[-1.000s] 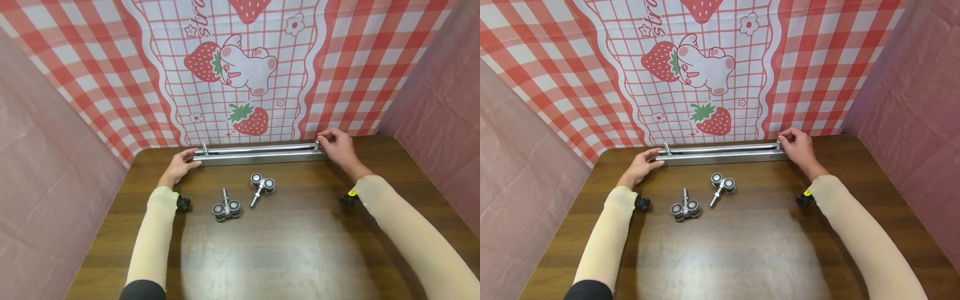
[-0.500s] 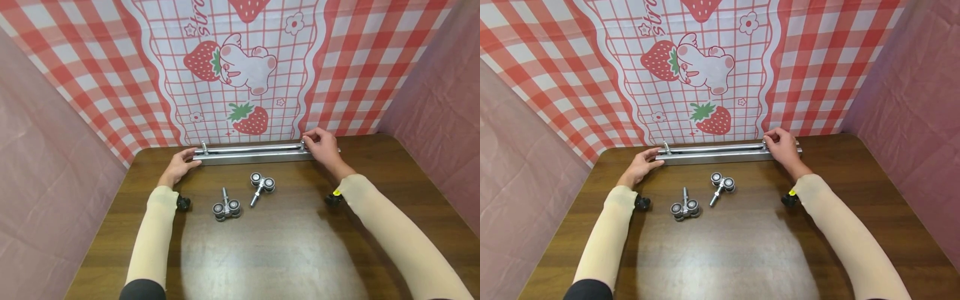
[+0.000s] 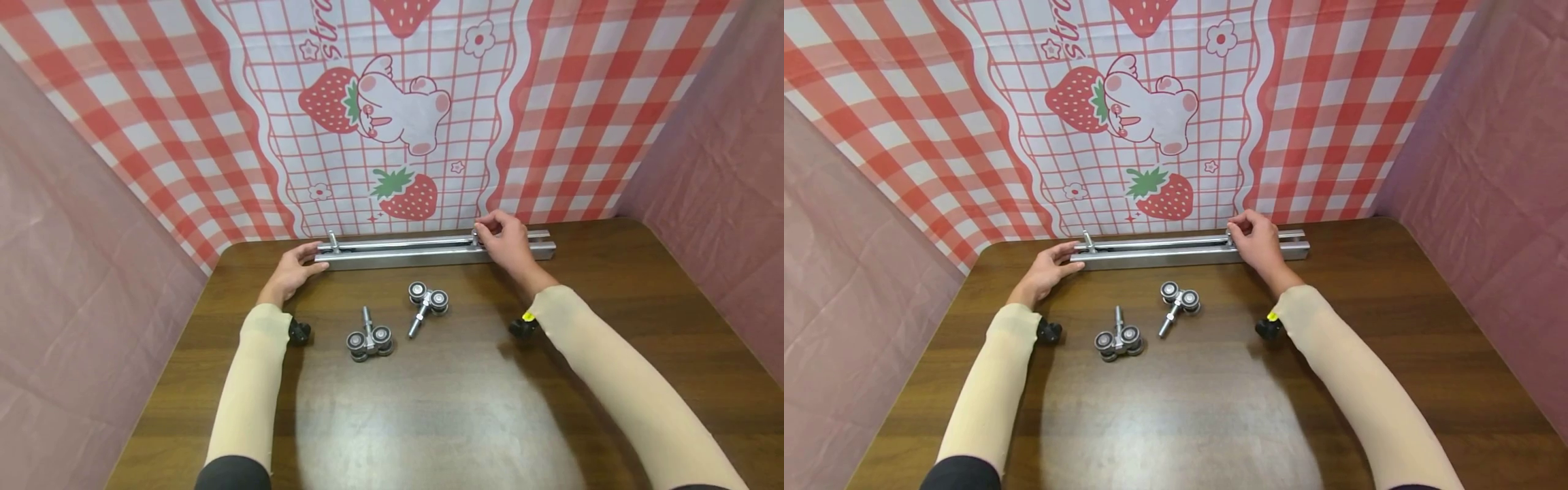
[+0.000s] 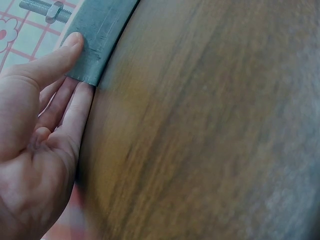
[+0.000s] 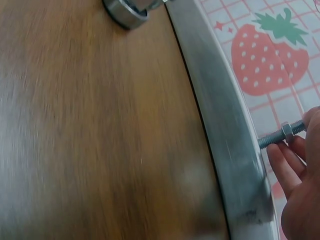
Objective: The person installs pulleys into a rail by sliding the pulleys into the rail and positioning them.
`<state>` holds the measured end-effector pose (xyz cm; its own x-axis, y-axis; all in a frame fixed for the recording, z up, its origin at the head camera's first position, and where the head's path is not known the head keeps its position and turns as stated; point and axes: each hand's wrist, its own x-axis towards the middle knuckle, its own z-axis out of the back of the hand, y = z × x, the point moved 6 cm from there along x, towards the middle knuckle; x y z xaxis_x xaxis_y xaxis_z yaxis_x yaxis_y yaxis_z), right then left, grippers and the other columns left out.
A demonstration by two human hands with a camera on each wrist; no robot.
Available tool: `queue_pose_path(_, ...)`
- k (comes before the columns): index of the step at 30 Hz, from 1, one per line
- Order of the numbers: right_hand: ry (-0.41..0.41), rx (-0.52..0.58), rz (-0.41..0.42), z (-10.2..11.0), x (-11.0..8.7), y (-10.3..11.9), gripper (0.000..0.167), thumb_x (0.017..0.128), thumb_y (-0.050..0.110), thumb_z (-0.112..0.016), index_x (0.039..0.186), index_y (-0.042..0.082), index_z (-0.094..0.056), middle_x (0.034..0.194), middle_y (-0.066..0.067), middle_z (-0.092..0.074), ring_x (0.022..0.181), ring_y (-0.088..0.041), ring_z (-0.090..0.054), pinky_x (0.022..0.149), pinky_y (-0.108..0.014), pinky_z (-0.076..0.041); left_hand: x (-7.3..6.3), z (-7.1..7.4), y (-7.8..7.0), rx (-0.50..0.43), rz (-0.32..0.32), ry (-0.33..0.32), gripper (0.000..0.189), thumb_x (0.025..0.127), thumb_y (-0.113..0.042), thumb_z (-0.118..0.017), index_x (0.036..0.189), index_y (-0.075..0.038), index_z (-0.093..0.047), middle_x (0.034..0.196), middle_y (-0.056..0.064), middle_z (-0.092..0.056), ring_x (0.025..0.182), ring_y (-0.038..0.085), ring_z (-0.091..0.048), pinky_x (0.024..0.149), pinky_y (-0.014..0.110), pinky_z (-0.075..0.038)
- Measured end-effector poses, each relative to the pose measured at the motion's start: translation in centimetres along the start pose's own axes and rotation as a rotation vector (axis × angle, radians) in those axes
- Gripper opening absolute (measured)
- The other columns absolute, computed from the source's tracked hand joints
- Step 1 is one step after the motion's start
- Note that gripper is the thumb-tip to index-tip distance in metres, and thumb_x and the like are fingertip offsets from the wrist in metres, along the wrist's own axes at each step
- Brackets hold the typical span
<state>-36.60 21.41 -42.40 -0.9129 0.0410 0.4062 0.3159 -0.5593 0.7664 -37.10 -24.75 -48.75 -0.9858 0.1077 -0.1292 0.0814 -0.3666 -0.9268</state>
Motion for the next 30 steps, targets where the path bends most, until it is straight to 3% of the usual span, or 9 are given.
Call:
queue_pose_path(5, 0.018, 0.021, -0.005, -1.2, 0.1, 0.9, 0.019, 0.108, 0.008, -0.073, 0.118, -0.007, -0.078, 0.104, -0.03, -0.078, 0.084, 0.007, -0.056, 0.075, -0.007, -0.043, 0.0, 0.0, 0.0, -0.006, 0.002, -0.001, 0.071, 0.109, -0.006, -0.073, 0.173, -0.003, -0.042, 0.178, 0.027, -0.043, 0.171, 0.041, -0.038, 0.141, 0.051, -0.037)
queue_pose_path(11, 0.041, 0.037, -0.008, -2.5, 0.4, 1.9, 0.019, 0.107, 0.007, -0.073, 0.117, -0.009, -0.079, 0.106, -0.032, -0.079, 0.079, 0.011, -0.054, 0.076, -0.006, -0.045, 0.2, -0.1, 0.1, -0.012, 0.004, -0.001, 0.072, 0.109, -0.006, -0.074, 0.173, -0.002, -0.042, 0.178, 0.027, -0.044, 0.17, 0.041, -0.039, 0.141, 0.051, -0.037)
queue_pose_path(15, 0.091, 0.061, -0.057, -3.2, 0.7, 2.5, 0.021, 0.107, 0.006, -0.072, 0.118, -0.011, -0.079, 0.108, -0.033, -0.079, 0.075, 0.01, -0.056, 0.071, -0.006, -0.047, 0.3, -0.2, 0.1, -0.007, 0.005, 0.0, 0.072, 0.109, -0.007, -0.074, 0.173, -0.003, -0.042, 0.177, 0.026, -0.044, 0.17, 0.04, -0.039, 0.141, 0.051, -0.038)
queue_pose_path(22, 0.168, 0.13, -0.167, -4.3, 1.0, 3.3, 0.023, 0.108, 0.006, -0.071, 0.119, -0.013, -0.077, 0.099, -0.019, -0.078, 0.065, 0.008, -0.062, 0.063, -0.007, -0.055, 0.2, -0.2, 0.1, -0.004, 0.011, 0.0, 0.072, 0.109, -0.007, -0.074, 0.173, -0.004, -0.042, 0.178, 0.026, -0.044, 0.17, 0.04, -0.039, 0.141, 0.051, -0.038)
queue_pose_path(30, 0.181, 0.173, -0.198, -6.0, 0.9, 4.3, 0.022, 0.108, 0.007, -0.071, 0.119, -0.012, -0.077, 0.098, -0.014, -0.079, 0.066, 0.005, -0.064, 0.064, -0.009, -0.058, 0.2, 0.0, 0.1, -0.011, 0.004, -0.005, 0.072, 0.109, -0.006, -0.074, 0.173, -0.002, -0.042, 0.177, 0.027, -0.045, 0.17, 0.041, -0.039, 0.141, 0.051, -0.037)
